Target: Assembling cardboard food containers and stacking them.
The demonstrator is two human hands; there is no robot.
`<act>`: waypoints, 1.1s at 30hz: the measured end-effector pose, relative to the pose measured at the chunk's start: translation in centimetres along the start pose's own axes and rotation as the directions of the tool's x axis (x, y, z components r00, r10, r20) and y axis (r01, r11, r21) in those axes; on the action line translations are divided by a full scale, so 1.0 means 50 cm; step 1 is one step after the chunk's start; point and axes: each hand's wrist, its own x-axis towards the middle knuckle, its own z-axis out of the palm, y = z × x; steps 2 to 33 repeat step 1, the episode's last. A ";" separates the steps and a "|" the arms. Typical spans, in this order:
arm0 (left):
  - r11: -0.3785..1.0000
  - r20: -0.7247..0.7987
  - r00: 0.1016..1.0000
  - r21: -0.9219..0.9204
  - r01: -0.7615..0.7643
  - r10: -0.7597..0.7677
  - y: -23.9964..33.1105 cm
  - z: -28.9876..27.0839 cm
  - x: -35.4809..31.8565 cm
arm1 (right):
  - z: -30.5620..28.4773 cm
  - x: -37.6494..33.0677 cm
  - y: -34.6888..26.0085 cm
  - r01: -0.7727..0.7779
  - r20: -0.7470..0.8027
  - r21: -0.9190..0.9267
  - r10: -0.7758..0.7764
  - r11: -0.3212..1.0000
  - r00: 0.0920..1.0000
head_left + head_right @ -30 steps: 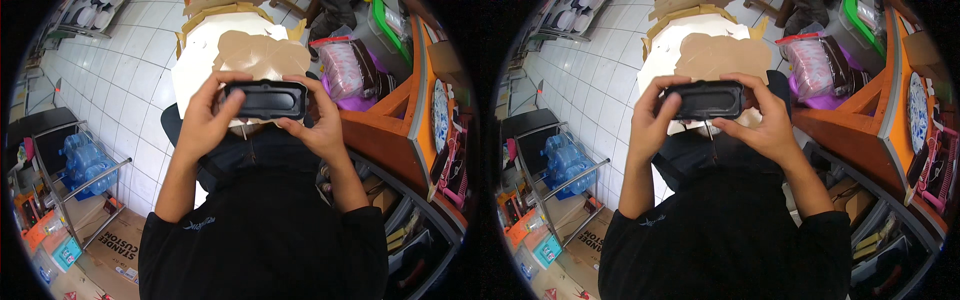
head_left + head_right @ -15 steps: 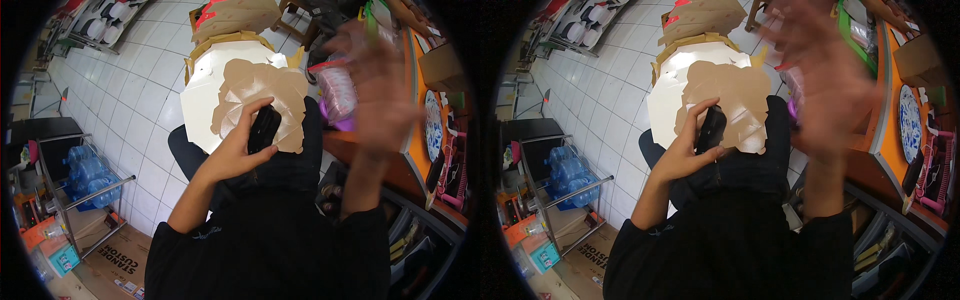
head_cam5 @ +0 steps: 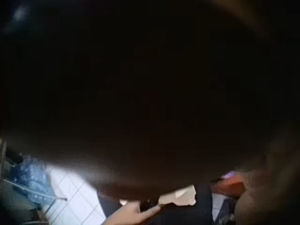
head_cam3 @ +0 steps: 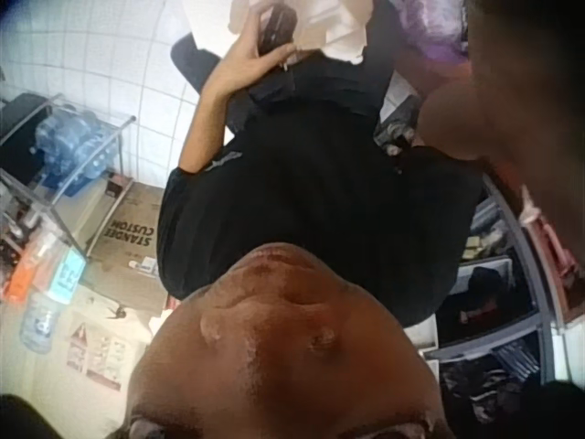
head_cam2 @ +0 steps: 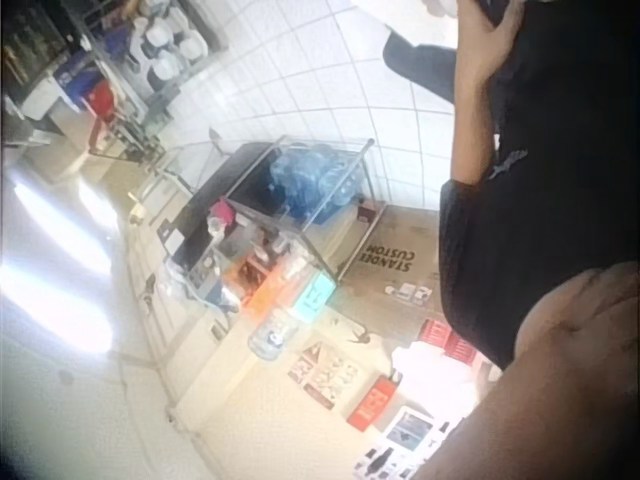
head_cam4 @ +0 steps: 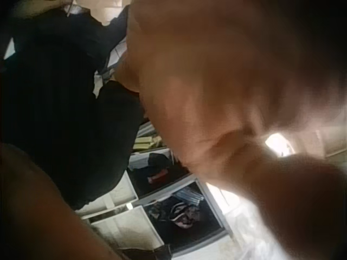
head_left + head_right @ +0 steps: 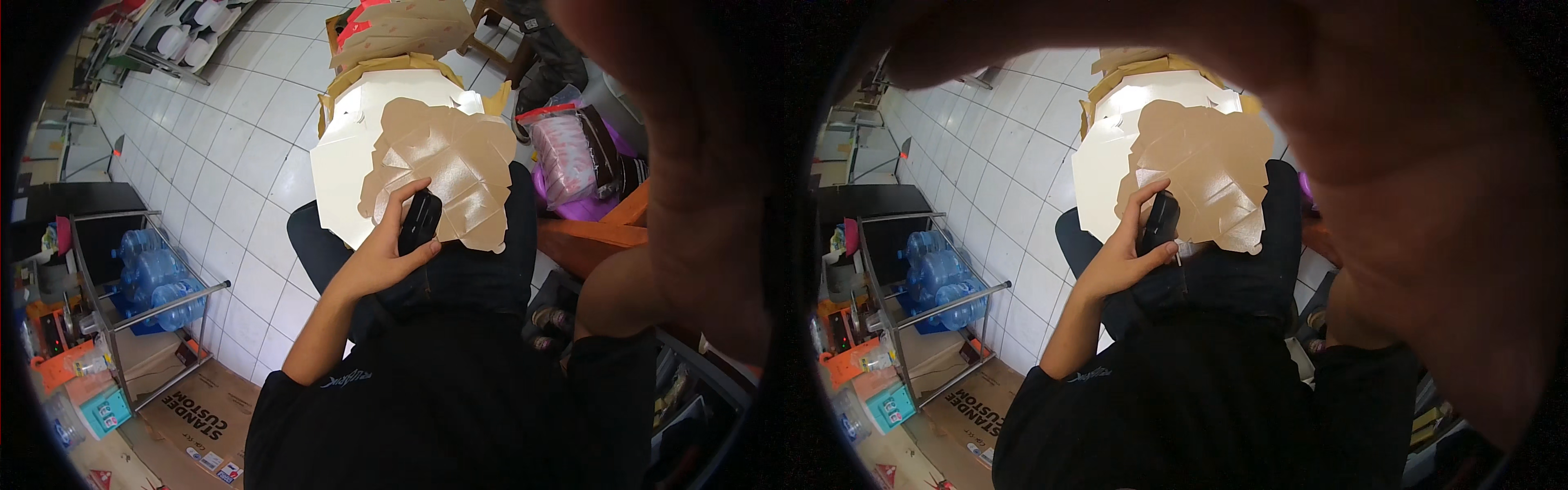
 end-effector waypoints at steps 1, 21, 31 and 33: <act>1.000 0.000 1.000 0.008 0.019 -0.019 -0.001 -0.002 -0.003 | 0.000 -0.011 -0.002 0.002 -0.001 0.002 -0.002 1.000 1.000; 1.000 0.000 1.000 0.008 0.019 -0.019 -0.001 -0.002 -0.003 | 0.000 -0.011 -0.002 0.002 -0.001 0.002 -0.002 1.000 1.000; 1.000 0.000 1.000 0.008 0.019 -0.019 -0.001 -0.002 -0.003 | 0.000 -0.011 -0.002 0.002 -0.001 0.002 -0.002 1.000 1.000; 1.000 0.000 1.000 0.008 0.019 -0.019 -0.001 -0.002 -0.003 | 0.000 -0.011 -0.002 0.002 -0.001 0.002 -0.002 1.000 1.000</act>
